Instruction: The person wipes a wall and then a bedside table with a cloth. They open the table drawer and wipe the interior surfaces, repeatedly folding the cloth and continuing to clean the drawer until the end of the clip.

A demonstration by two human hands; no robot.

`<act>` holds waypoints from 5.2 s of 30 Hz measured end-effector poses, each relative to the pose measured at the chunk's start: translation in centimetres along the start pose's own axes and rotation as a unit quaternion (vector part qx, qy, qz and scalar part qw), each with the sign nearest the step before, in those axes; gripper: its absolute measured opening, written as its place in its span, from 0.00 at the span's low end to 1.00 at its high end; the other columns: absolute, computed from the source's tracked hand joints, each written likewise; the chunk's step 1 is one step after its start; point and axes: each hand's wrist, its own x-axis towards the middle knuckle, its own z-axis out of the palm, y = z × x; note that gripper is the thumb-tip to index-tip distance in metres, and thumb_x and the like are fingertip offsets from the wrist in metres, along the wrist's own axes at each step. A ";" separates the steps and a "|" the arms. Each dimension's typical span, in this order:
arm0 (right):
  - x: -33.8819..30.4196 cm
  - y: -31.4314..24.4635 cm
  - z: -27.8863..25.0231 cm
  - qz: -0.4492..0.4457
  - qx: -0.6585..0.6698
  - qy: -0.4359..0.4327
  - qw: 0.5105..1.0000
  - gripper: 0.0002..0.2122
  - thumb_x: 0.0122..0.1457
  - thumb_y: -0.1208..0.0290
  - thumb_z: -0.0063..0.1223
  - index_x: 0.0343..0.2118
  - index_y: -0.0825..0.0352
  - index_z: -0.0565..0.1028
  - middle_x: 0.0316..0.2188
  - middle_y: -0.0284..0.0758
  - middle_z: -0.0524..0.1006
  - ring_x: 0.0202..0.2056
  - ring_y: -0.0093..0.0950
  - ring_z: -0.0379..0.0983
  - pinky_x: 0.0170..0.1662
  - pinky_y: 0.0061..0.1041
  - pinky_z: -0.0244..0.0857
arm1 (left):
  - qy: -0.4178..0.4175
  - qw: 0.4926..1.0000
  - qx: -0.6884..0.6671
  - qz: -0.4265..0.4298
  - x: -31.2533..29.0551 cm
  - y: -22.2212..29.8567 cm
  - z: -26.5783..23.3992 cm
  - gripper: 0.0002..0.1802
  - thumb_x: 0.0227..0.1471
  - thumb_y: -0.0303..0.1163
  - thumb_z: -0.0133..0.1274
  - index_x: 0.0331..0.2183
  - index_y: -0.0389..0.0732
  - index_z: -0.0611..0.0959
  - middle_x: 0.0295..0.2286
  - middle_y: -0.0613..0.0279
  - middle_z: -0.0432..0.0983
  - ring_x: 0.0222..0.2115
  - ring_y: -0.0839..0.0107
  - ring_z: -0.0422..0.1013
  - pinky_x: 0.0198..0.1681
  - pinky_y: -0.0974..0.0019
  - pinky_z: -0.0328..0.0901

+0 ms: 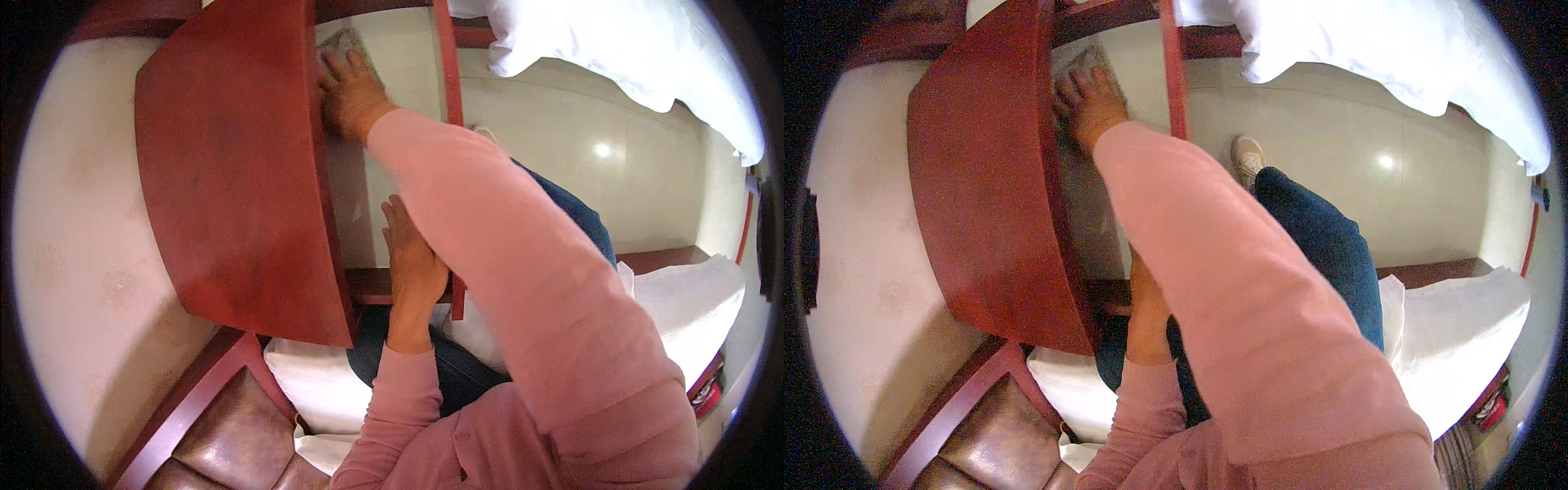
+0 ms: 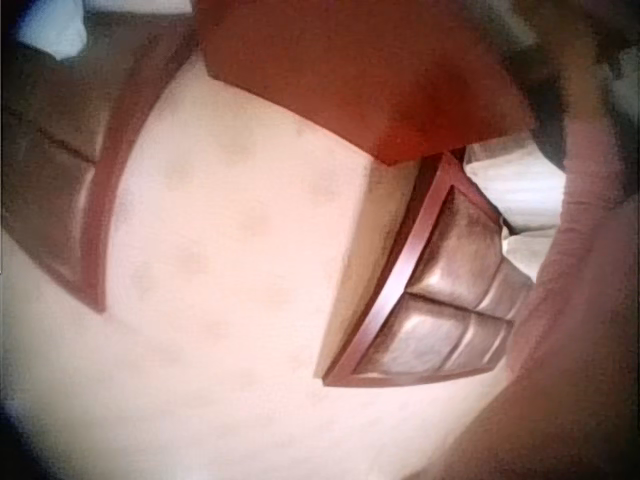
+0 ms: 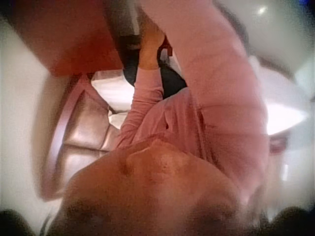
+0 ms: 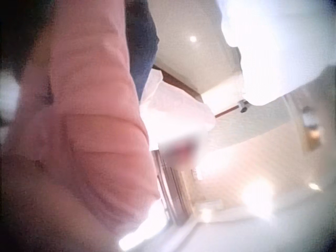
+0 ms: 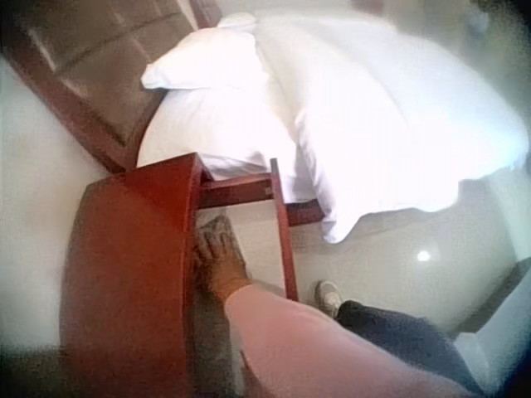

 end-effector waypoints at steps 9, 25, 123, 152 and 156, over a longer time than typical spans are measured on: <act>0.6 -0.7 2.6 0.041 0.088 0.083 0.992 0.22 0.65 0.62 0.30 0.62 0.47 0.60 0.66 0.27 0.52 0.68 0.32 0.38 0.68 0.46 0.25 | 0.057 0.991 0.113 -0.045 1.0 -1.0 0.6 0.61 0.43 0.55 0.59 0.63 0.32 0.44 0.61 0.29 0.32 0.62 0.30 0.31 0.61 0.33 0.37; 6.9 0.1 6.4 -0.009 0.043 0.061 0.997 0.23 0.65 0.60 0.34 0.63 0.55 0.58 0.67 0.34 0.48 0.67 0.40 0.37 0.68 0.39 0.33 | 0.041 0.994 0.103 -0.018 1.2 -0.3 1.8 0.46 0.55 0.48 0.49 0.62 0.31 0.48 0.60 0.26 0.29 0.61 0.26 0.26 0.56 0.23 0.37; -10.1 -1.8 -1.4 0.047 -0.108 -0.162 0.980 0.31 0.62 0.64 0.39 0.62 0.80 0.47 0.60 0.68 0.46 0.60 0.69 0.39 0.59 0.67 0.37 | 0.210 0.755 -0.601 -0.155 1.4 -2.1 -0.3 0.33 0.61 0.47 0.40 0.60 0.36 0.59 0.59 0.52 0.55 0.59 0.59 0.53 0.60 0.57 0.49; 0.5 4.5 3.6 0.017 -0.097 -0.129 0.987 0.27 0.62 0.69 0.36 0.65 0.64 0.49 0.63 0.59 0.45 0.62 0.66 0.39 0.64 0.55 0.38 | 0.230 0.795 -0.546 -0.128 1.3 -2.1 0.8 0.30 0.60 0.44 0.39 0.56 0.32 0.64 0.56 0.46 0.59 0.57 0.57 0.56 0.60 0.56 0.49; 1.7 4.8 1.7 0.072 -0.059 -0.049 0.994 0.26 0.62 0.68 0.37 0.64 0.62 0.52 0.62 0.56 0.49 0.61 0.65 0.43 0.63 0.56 0.39 | 0.246 0.860 -0.436 -0.101 1.1 -1.8 0.6 0.28 0.61 0.41 0.39 0.55 0.30 0.66 0.55 0.43 0.61 0.57 0.54 0.57 0.60 0.57 0.49</act>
